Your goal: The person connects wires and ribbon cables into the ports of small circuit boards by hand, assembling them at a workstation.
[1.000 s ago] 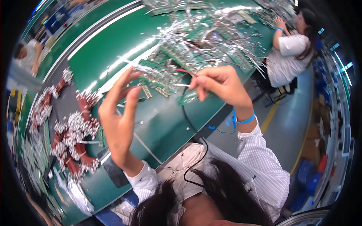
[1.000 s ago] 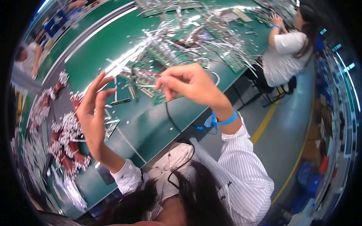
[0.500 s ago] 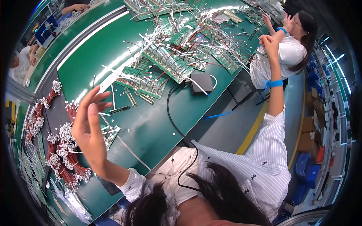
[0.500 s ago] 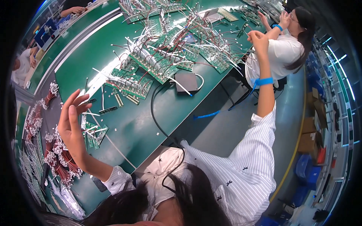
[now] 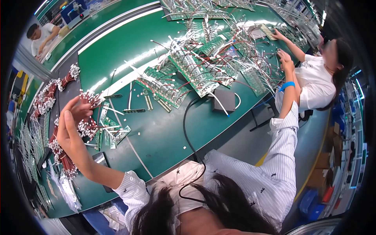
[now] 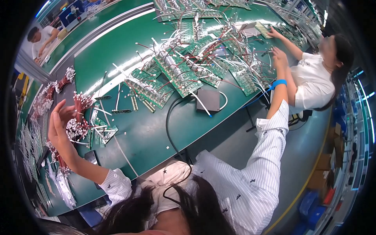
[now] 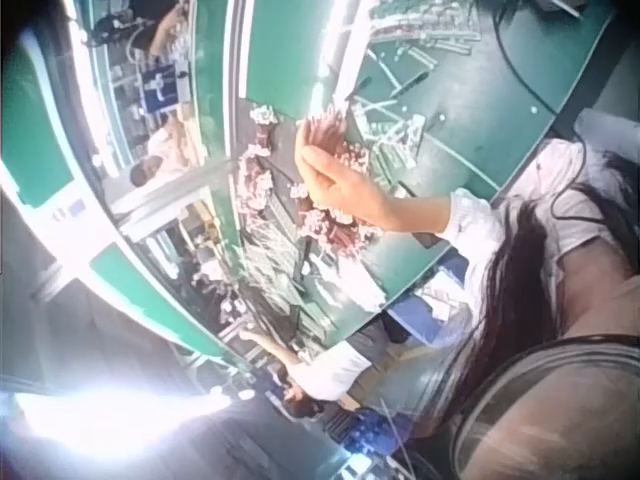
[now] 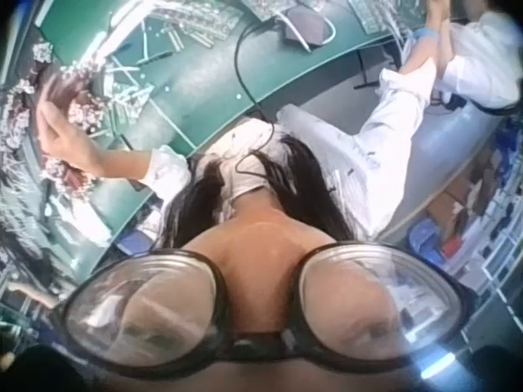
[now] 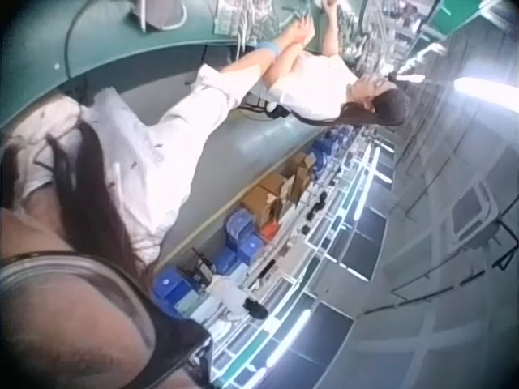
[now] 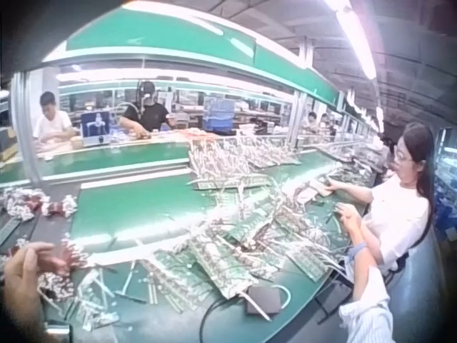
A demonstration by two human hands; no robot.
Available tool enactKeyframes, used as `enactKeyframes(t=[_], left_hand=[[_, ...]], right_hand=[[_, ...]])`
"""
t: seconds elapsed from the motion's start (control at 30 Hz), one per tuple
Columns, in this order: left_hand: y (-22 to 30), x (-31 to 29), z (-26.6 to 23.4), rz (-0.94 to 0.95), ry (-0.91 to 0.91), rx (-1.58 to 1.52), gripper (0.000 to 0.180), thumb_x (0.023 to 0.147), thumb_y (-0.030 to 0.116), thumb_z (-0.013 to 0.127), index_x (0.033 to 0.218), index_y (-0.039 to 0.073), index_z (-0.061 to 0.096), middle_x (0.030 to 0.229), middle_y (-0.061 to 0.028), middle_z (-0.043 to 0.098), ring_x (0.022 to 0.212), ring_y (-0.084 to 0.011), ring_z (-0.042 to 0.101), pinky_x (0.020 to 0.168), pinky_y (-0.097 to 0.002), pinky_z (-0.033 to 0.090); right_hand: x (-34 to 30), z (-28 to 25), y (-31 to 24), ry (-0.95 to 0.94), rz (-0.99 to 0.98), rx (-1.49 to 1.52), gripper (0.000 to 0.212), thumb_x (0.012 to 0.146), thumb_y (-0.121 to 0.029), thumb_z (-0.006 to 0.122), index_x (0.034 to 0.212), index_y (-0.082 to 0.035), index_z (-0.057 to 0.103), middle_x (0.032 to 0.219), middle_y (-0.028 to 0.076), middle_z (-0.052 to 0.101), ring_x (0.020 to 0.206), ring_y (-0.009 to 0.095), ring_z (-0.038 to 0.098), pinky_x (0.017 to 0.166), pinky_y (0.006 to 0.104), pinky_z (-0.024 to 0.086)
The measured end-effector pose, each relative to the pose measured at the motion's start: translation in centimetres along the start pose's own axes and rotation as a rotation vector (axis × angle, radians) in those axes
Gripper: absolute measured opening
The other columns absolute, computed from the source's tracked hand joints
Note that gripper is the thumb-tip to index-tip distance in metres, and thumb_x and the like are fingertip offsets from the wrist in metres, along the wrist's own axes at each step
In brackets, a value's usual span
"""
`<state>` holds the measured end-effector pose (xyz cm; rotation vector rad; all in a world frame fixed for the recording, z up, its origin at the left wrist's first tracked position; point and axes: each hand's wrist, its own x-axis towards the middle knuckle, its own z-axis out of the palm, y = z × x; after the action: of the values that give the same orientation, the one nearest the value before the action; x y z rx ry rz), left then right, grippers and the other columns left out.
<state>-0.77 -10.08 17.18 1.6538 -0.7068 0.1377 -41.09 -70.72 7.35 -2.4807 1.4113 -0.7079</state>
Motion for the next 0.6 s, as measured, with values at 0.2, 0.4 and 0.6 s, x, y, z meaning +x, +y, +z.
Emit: enactKeyframes(t=[0.2, 0.4, 0.6], left_hand=[[-0.3, 0.4, -0.3, 0.008, -0.002, -0.008, 0.036, 0.095, 0.021, 0.035, 0.104, -0.007, 0.057, 0.085, -0.0123, 0.063, 0.074, -0.0145, 0.059, 0.072, -0.0261, 0.046], [-2.2, 2.0, 0.2, 0.008, -0.102, -0.205, 0.033, 0.096, 0.020, 0.038, 0.104, -0.007, 0.057, 0.085, -0.0118, 0.063, 0.077, -0.0143, 0.060, 0.072, -0.0253, 0.048], [-0.9, 0.5, -1.2, 0.021, 0.000, -0.146, 0.032, 0.095, 0.018, 0.039, 0.103, -0.007, 0.058, 0.083, -0.0122, 0.063, 0.075, -0.0139, 0.061, 0.071, -0.0242, 0.049]], right_hand=[[-2.6, -0.7, -6.3, -0.015, 0.227, 0.195, 0.040, 0.072, -0.013, 0.045, 0.109, -0.003, 0.055, 0.130, 0.014, 0.044, 0.120, 0.027, 0.040, 0.098, 0.0300, 0.033], [4.6, -2.7, 17.4, -0.212, -0.335, 0.006, 0.046, 0.082, -0.003, 0.038, 0.127, -0.007, 0.044, 0.134, 0.002, 0.040, 0.095, 0.011, 0.056, 0.068, 0.0230, 0.048], [2.9, 1.3, 4.8, -0.119, 0.048, 0.360, 0.031, 0.089, -0.019, 0.040, 0.110, -0.005, 0.059, 0.098, 0.003, 0.063, 0.071, 0.008, 0.061, 0.063, 0.0209, 0.047]])
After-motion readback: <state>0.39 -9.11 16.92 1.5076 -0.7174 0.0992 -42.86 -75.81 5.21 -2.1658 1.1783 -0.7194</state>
